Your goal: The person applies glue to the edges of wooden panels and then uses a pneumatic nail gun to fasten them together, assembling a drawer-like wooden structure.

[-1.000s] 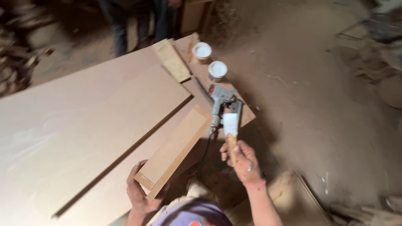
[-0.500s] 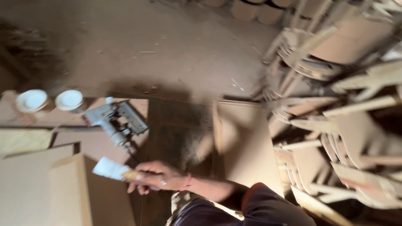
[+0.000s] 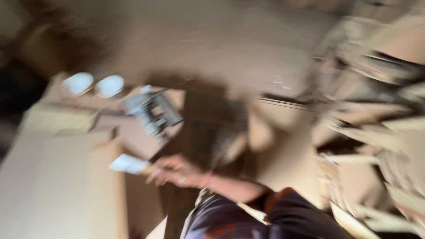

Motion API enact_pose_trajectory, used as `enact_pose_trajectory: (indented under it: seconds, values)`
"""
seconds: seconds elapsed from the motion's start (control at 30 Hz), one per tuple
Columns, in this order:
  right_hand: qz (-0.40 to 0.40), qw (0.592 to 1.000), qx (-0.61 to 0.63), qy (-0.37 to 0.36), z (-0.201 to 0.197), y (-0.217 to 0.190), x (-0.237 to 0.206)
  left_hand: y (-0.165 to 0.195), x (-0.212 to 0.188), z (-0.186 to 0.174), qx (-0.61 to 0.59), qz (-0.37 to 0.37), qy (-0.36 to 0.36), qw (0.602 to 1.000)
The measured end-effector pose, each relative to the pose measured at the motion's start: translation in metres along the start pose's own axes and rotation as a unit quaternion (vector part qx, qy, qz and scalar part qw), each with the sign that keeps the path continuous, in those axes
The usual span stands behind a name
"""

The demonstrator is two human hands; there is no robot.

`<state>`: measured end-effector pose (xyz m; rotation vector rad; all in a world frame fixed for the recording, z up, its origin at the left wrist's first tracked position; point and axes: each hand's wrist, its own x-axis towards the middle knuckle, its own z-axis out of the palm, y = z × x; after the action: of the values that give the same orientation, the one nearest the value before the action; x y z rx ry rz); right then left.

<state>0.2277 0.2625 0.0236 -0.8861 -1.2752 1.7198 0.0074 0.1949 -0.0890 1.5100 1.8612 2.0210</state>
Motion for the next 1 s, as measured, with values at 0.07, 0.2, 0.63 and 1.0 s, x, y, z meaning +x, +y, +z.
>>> enact_pose_trajectory:
  seconds: [0.07, 0.2, 0.63, 1.0]
  values:
    - [-0.094, 0.995, 0.017, -0.02, 0.004, -0.005, 0.008, -0.007, 0.001, -0.039, -0.01, -0.007, -0.013, 1.0]
    - [-0.091, 0.974, -0.203, 0.03, 0.012, -0.025, 0.016, -0.009, -0.002, -0.055, -0.04, -0.022, -0.025, 0.999]
    - [-0.32, 0.785, -0.53, -0.022, 0.067, -0.032, -0.016, 0.016, 0.034, -0.053, -0.113, -0.011, -0.057, 0.992]
    - [-0.313, 0.769, -0.557, -0.03, 0.089, -0.031, -0.029, -0.005, 0.02, -0.047, -0.093, 0.025, -0.062, 0.993]
